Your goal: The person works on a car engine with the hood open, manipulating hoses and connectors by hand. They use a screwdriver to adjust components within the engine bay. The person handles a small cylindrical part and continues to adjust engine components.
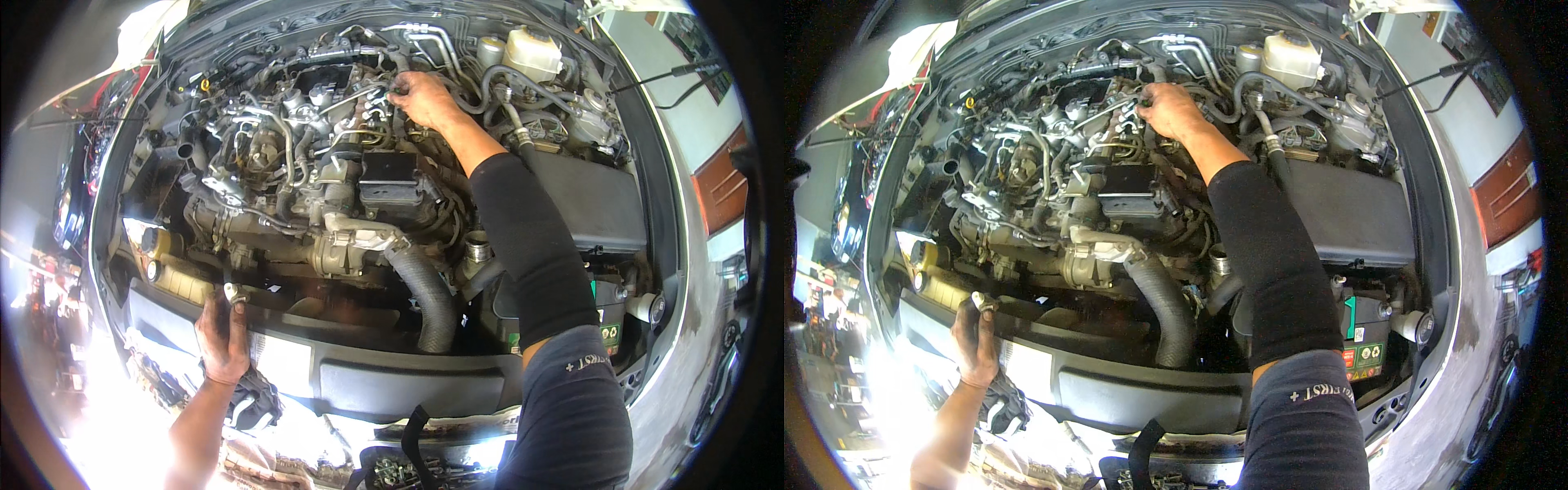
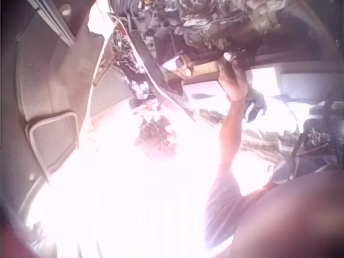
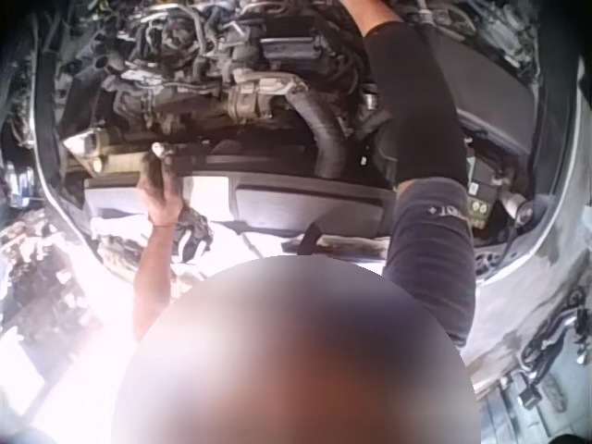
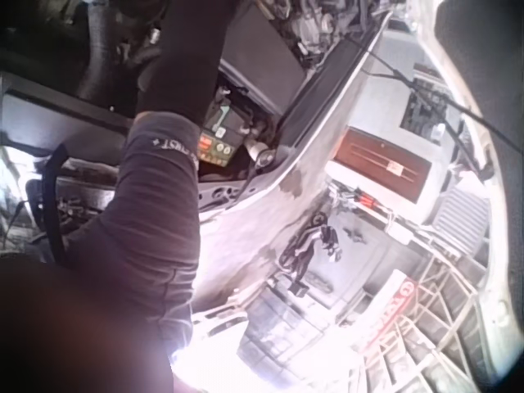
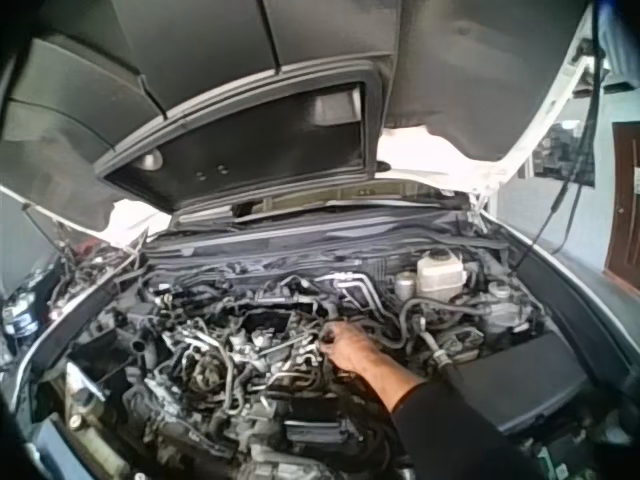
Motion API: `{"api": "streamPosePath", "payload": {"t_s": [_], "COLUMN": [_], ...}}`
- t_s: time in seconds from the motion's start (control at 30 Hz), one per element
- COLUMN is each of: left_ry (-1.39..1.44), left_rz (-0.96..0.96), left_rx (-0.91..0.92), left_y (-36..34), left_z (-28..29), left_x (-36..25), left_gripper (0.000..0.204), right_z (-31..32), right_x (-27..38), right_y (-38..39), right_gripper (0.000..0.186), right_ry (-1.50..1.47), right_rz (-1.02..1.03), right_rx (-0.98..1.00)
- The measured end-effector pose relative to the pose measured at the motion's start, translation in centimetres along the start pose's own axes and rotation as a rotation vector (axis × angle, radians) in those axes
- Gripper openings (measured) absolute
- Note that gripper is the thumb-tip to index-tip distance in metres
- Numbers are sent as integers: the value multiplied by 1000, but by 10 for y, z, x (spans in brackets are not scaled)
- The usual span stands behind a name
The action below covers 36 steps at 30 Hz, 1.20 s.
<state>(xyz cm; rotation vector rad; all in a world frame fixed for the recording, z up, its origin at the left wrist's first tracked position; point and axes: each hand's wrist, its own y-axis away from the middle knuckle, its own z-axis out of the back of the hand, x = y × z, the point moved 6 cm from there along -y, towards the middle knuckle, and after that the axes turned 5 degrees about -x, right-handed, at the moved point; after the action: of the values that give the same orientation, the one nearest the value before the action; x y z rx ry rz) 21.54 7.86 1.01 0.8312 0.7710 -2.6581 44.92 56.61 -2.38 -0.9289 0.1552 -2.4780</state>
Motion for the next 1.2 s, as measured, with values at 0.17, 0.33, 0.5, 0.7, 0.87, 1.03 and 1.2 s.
{"api": "streamPosePath", "payload": {"t_s": [0.17, 0.33, 0.5, 0.7, 0.87, 1.03, 1.2], "left_ry": [11, 16, 25, 25, 33, 43, 79], "left_rz": [15, -43, -30, -67, -15, 58, 109], "left_rx": [-9, -35, -12, -28, -10, -7, 14], "left_y": [-2, -3, -3, -3, -3, -2, 0], "left_z": [-1, 2, 3, 3, 3, 1, 2], "left_x": [-2, -7, -7, -7, -7, -2, 1], "left_gripper": [28, 27, 26, 25, 23, 32, 31], "right_z": [-10, -21, -23, -25, -29, -28, -28], "right_x": [1, 2, 5, 3, 5, 8, 13], "right_y": [0, -1, -1, -2, -4, -3, 0], "right_gripper": [47, 37, 34, 34, 37, 39, 41], "right_ry": [25, -33, -7, 51, 50, 63, 112], "right_rz": [32, 33, 110, 128, 107, 97, 110], "right_rx": [29, 24, -38, -92, -44, -12, -24]}}
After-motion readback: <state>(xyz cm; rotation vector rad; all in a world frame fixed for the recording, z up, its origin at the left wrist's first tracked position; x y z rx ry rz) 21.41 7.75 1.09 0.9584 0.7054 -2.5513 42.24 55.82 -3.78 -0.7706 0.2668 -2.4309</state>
